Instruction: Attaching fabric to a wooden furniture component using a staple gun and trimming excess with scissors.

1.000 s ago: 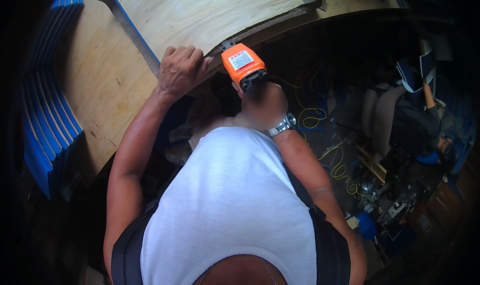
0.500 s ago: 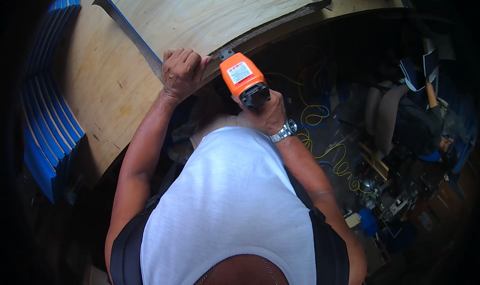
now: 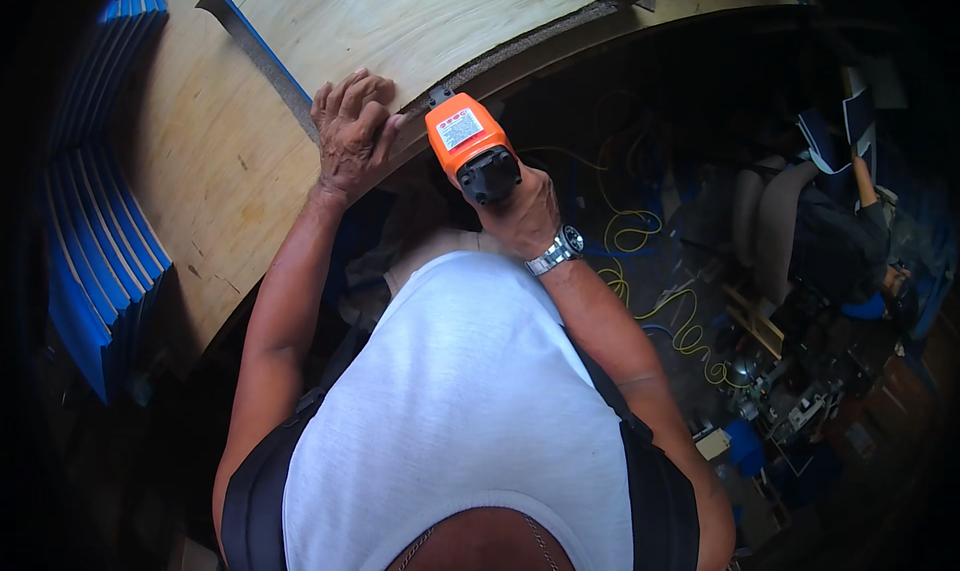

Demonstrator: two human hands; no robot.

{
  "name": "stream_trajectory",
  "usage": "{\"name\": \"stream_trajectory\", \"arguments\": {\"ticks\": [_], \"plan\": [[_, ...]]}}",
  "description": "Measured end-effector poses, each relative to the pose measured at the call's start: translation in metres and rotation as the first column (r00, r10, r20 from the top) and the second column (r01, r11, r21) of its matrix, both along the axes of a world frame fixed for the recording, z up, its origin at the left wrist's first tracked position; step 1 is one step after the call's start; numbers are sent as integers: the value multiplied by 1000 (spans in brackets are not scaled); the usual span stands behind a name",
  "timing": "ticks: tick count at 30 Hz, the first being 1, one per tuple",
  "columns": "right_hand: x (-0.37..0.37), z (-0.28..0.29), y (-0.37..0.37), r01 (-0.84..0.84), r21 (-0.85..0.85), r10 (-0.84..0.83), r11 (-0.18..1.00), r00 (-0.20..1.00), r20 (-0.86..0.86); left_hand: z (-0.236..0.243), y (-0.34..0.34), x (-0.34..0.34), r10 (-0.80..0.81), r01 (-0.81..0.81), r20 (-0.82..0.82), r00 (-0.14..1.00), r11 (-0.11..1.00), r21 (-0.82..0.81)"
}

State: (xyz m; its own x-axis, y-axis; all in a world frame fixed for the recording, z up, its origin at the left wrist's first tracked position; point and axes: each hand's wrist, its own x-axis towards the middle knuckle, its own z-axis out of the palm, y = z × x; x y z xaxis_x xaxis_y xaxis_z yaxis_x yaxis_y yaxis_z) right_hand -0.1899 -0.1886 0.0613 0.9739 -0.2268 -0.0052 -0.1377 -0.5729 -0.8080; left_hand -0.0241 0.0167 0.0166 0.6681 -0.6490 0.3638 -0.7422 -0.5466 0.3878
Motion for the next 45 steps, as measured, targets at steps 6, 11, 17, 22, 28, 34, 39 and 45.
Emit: {"name": "stream_trajectory", "arguments": {"ticks": [6,11,17,22,28,34,39,45], "plan": [[1,3,11,-28,1,28,1000,999,-32,-8,-4,0,58,-59,-36,998,997,-41],[-1,-11,12,-33,-77,31,996,999,-30,-2,10,1,-16,9,-96,995,997,-71],[-1,-1,16,-40,-19,39,999,999,-13,-12,12,-4,8,-25,-120,993,991,-135],[-2,3,23,-71,25,71,997,997,-20,-12,7,-5,1,-34,-157,988,978,-207],[-5,-3,25,-59,36,60,998,997,-40,-12,4,-6,16,-58,-175,985,970,-237],[-6,0,34,-75,20,75,997,997,7,-12,4,-5,26,-67,-183,983,972,-224],[-6,-1,37,-65,68,67,996,998,-19,-8,7,2,-5,-54,-226,974,966,-253],[0,21,34,-72,73,77,995,995,-69,1,13,18,-180,-148,-589,788,873,-465]]}}
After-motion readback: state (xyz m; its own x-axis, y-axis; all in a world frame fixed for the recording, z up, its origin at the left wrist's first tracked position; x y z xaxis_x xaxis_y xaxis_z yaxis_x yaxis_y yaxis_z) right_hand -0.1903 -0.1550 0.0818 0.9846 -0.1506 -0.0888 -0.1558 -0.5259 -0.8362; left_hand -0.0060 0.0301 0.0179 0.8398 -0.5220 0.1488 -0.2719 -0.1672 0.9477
